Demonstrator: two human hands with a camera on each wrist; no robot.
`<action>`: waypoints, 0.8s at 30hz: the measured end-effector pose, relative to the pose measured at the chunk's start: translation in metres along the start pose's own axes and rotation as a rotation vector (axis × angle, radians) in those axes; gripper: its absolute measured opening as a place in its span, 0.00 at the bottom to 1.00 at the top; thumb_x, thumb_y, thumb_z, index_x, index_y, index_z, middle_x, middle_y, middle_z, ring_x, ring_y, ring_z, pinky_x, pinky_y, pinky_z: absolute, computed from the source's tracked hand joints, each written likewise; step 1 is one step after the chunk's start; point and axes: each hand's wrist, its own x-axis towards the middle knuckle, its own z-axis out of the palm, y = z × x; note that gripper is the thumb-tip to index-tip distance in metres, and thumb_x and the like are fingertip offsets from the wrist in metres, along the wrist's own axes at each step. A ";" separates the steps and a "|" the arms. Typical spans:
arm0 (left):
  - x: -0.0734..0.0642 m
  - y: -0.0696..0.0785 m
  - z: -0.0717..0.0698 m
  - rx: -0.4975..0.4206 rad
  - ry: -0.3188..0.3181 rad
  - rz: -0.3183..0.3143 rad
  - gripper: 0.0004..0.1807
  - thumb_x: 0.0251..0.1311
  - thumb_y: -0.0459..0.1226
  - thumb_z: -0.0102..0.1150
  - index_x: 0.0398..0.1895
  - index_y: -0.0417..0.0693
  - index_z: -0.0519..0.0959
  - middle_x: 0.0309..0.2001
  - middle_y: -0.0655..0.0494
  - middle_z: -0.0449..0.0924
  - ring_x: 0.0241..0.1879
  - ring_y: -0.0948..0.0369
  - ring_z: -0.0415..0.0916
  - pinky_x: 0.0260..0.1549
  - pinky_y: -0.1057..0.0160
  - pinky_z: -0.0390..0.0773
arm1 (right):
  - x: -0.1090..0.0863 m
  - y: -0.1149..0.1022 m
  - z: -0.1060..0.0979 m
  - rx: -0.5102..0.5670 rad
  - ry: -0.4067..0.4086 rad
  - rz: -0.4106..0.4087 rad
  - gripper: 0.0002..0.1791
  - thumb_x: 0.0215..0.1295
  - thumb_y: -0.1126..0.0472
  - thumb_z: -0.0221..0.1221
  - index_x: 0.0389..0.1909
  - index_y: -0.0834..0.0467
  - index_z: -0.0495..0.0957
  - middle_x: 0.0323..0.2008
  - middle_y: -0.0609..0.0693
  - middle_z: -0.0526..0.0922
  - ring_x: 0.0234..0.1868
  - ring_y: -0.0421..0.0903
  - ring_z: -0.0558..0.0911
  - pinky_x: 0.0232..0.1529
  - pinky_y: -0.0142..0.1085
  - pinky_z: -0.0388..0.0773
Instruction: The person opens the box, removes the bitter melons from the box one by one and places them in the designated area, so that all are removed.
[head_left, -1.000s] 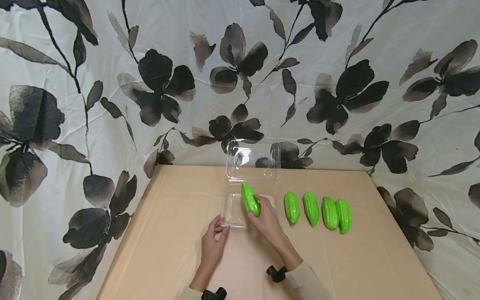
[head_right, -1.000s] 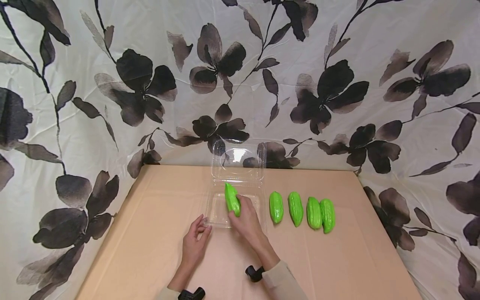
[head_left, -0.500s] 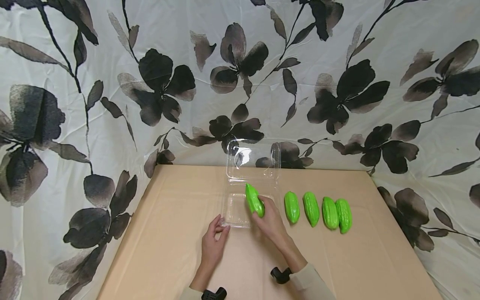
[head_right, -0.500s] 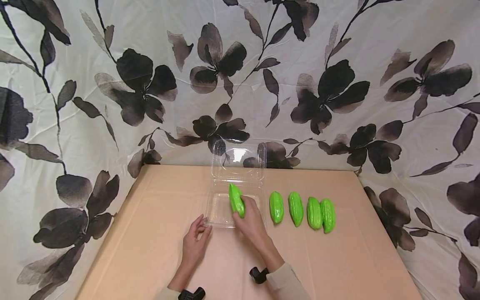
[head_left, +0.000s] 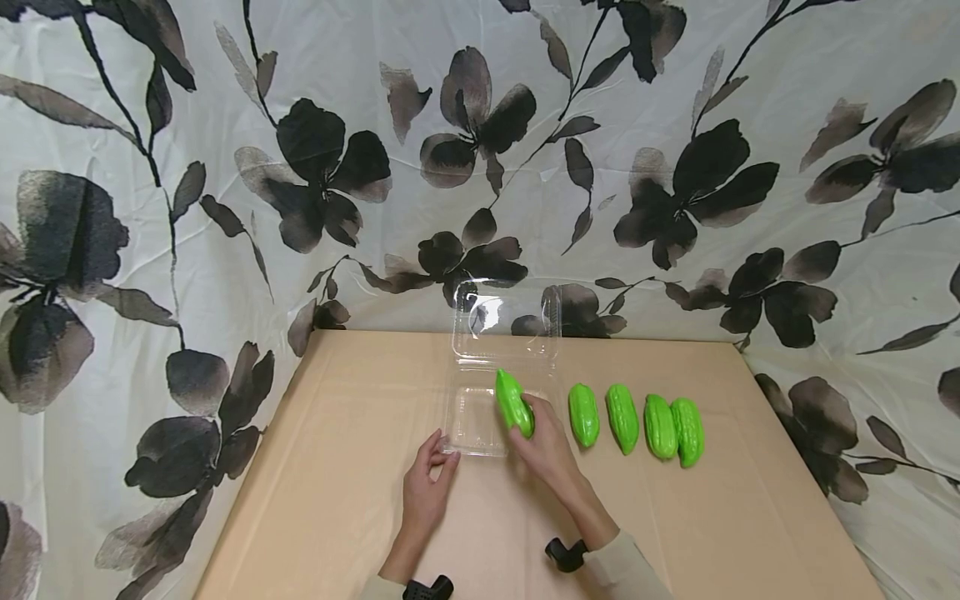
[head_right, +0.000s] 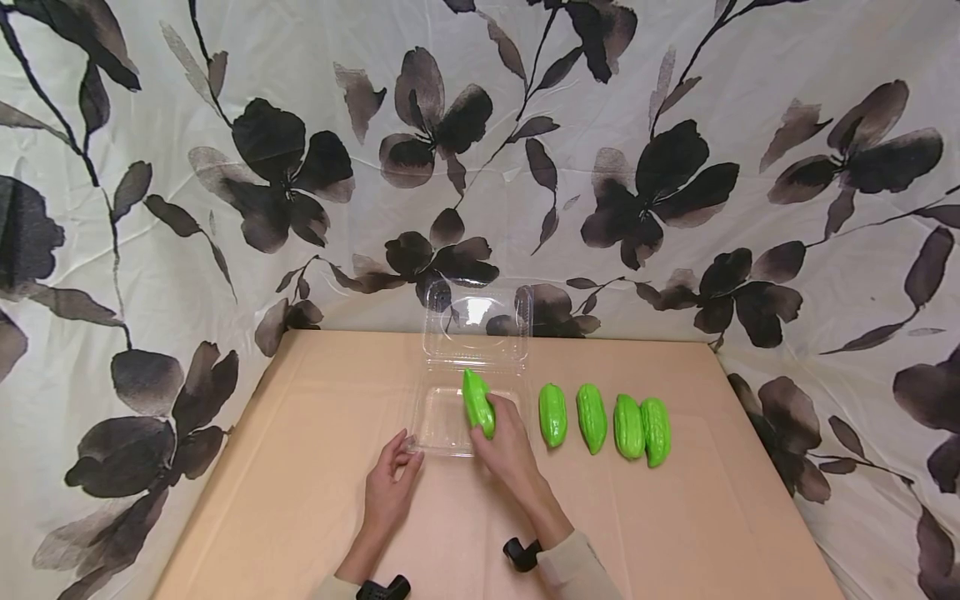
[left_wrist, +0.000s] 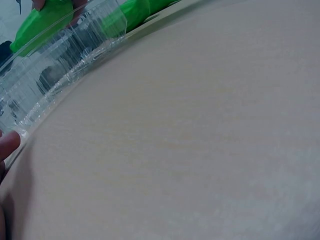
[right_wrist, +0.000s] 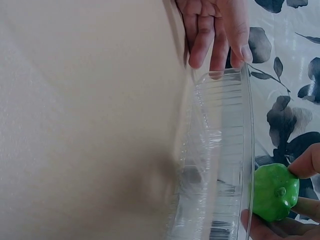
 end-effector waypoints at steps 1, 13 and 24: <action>0.000 0.000 0.000 -0.002 0.001 0.001 0.29 0.63 0.44 0.67 0.67 0.49 0.73 0.54 0.58 0.86 0.46 0.60 0.84 0.56 0.51 0.75 | 0.000 0.000 0.000 0.001 -0.001 0.004 0.32 0.56 0.61 0.62 0.64 0.64 0.71 0.57 0.62 0.78 0.48 0.53 0.80 0.50 0.47 0.80; 0.000 0.001 -0.001 -0.007 -0.010 -0.006 0.29 0.63 0.45 0.67 0.67 0.50 0.73 0.52 0.58 0.86 0.49 0.58 0.84 0.58 0.48 0.74 | -0.001 0.003 0.001 -0.008 -0.004 0.000 0.32 0.56 0.62 0.61 0.64 0.65 0.71 0.57 0.62 0.79 0.51 0.54 0.80 0.53 0.49 0.80; -0.001 0.003 -0.001 0.006 -0.005 -0.021 0.29 0.63 0.46 0.66 0.67 0.53 0.73 0.49 0.59 0.88 0.51 0.57 0.83 0.57 0.50 0.75 | -0.004 0.006 0.005 -0.023 -0.019 0.023 0.31 0.56 0.62 0.62 0.63 0.65 0.72 0.53 0.61 0.80 0.45 0.51 0.80 0.46 0.45 0.80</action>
